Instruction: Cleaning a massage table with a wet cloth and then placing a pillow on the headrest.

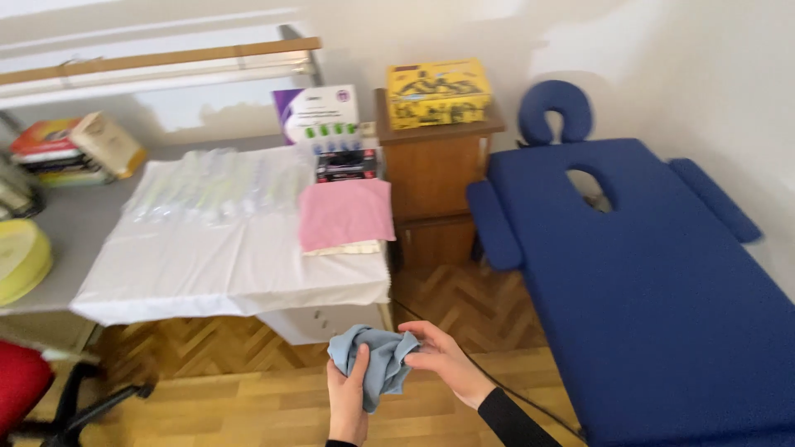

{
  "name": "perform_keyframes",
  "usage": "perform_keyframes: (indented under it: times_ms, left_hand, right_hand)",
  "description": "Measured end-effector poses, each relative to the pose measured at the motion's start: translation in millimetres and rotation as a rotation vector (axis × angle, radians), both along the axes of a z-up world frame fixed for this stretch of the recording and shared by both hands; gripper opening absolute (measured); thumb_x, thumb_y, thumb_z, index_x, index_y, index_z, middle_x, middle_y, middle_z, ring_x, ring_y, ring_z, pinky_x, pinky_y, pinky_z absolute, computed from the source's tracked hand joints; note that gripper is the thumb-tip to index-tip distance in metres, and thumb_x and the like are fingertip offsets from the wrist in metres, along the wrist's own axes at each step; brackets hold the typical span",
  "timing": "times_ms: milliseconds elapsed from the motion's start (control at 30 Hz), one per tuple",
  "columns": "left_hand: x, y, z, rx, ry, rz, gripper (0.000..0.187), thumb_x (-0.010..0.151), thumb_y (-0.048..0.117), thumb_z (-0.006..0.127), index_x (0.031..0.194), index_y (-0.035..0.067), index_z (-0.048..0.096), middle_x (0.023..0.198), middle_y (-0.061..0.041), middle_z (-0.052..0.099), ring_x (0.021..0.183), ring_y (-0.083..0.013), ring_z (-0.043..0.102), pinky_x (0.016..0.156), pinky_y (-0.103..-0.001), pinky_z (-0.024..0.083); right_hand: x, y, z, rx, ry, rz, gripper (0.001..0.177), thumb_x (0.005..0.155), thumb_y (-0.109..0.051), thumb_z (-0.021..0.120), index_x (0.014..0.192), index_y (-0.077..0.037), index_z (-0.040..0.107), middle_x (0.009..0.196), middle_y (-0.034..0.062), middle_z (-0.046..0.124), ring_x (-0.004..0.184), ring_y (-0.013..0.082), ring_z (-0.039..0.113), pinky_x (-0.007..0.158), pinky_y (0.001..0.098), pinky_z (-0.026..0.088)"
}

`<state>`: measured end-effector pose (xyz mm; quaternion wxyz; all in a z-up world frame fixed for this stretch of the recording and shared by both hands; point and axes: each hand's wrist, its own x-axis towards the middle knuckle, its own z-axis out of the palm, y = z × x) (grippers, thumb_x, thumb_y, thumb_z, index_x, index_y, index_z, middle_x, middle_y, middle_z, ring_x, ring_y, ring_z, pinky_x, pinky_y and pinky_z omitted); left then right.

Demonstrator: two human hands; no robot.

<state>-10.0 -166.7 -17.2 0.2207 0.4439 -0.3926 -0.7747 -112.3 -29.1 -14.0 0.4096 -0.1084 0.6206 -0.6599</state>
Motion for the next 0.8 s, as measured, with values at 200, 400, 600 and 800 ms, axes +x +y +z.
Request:
perform_keyframes:
  times_ms: [200, 400, 600, 800]
  left_hand:
    - [-10, -75, -11, 0.159, 0.121, 0.111, 0.039, 0.093, 0.019, 0.064, 0.128, 0.007, 0.052, 0.123, -0.014, 0.065, 0.111, -0.0223, 0.061, 0.096, -0.037, 0.049]
    - [-18, -133, 16, 0.104, -0.022, 0.035, 0.082, 0.084, 0.029, 0.068, 0.151, 0.021, 0.02, 0.137, -0.017, 0.062, 0.115, -0.0208, 0.061, 0.102, -0.034, 0.044]
    - [-16, -210, 17, -0.35, -0.372, -0.362, 0.079, 0.075, 0.055, 0.074, 0.146, 0.031, 0.046, 0.149, -0.001, 0.042, 0.138, -0.0124, 0.046, 0.113, -0.034, 0.045]
    - [21, -316, 16, -0.519, -0.527, -0.301, 0.077, 0.091, 0.062, 0.051, 0.158, 0.026, 0.037, 0.158, -0.009, 0.038, 0.148, -0.0257, 0.039, 0.121, -0.044, 0.033]
  right_hand:
    - [-41, -86, -13, 0.027, 0.326, 0.168, 0.011, 0.086, -0.02, 0.074, 0.09, -0.014, 0.068, 0.123, 0.0006, 0.076, 0.098, 0.0093, 0.067, 0.085, 0.0254, 0.05]
    - [-85, -171, 3, -0.044, 0.226, 0.314, 0.034, 0.104, -0.03, 0.063, 0.077, -0.015, 0.048, 0.074, -0.0057, 0.041, 0.069, 0.0082, 0.039, 0.068, 0.0273, 0.03]
    - [-104, -298, 11, 0.012, 0.327, 0.546, 0.047, 0.108, -0.046, 0.048, 0.072, -0.016, 0.044, 0.072, -0.0054, 0.045, 0.07, 0.0086, 0.043, 0.07, 0.0288, 0.038]
    - [-74, -424, 51, 0.197, 0.55, 0.782, 0.056, 0.103, -0.058, 0.036, 0.074, -0.014, 0.052, 0.078, 0.0038, 0.063, 0.076, 0.0176, 0.059, 0.074, 0.0326, 0.042]
